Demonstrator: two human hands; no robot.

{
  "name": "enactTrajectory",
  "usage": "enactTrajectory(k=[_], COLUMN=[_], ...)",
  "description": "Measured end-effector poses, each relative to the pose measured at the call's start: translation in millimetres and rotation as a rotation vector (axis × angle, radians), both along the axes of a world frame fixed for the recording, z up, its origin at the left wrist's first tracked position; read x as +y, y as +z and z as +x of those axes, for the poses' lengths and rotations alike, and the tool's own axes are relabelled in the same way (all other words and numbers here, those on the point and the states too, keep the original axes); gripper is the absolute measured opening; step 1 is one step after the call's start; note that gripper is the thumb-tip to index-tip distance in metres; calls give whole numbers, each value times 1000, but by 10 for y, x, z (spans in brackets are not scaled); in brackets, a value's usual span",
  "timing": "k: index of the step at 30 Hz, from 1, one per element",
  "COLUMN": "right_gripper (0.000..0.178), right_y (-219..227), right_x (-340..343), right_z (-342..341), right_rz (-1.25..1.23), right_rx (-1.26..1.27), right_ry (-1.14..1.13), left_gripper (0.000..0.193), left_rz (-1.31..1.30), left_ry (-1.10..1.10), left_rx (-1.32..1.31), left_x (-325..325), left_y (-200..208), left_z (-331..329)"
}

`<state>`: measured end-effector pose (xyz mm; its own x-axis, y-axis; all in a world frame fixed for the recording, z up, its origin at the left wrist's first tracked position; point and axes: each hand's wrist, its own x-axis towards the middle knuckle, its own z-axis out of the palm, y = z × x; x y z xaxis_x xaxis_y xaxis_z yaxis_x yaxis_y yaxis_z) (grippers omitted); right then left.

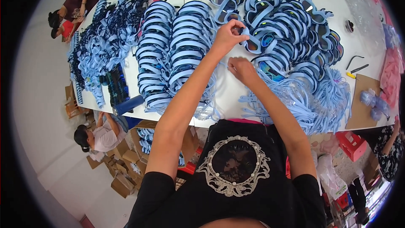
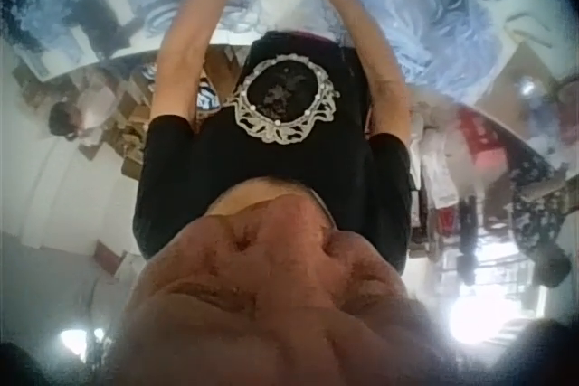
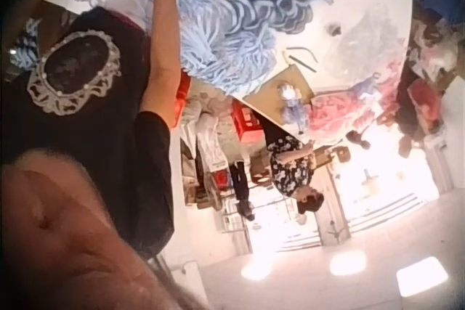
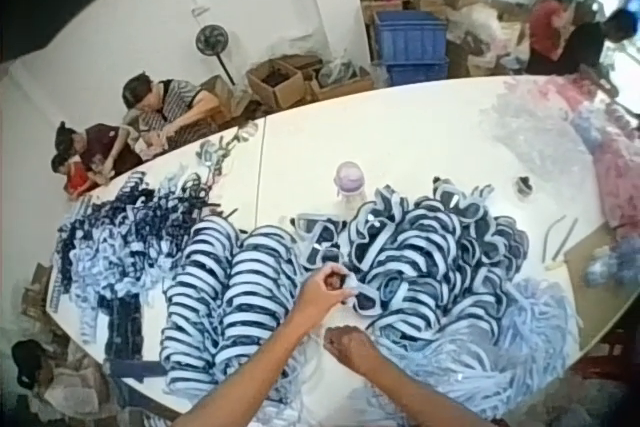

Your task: The person assembles small blue plastic bands, white fringe material, and plastic components by hand into toy parts or headbands.

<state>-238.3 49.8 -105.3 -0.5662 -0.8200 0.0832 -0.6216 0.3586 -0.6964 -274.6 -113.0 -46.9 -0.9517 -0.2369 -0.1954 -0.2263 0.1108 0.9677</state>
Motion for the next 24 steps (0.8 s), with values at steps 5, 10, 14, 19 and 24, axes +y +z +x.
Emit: enactTrajectory(k=[5,10,14,19,24], right_gripper=[9,16,18,12,9], right_y=[302,673,938,1203,1625], right_x=[842,1417,1637,1849,1988], right_z=[203,58,18,97,261], right_rz=[-398,-626,-577,-459,-471], right_rx=[-739,-1095,-1028,-744,-757], right_ry=[-412,-661,-665,-692,-664], left_gripper=[46,35,31,25,18], left_rz=[110,-25,-608,-610,-476], left_ry=[-148,-358,-533,-668,-549], left_rx=[-13,-157,300,257,345], left_x=[209,356,558,936,1089], left_y=[250,434,382,547,911], left_z=[-98,-240,-170,158,604])
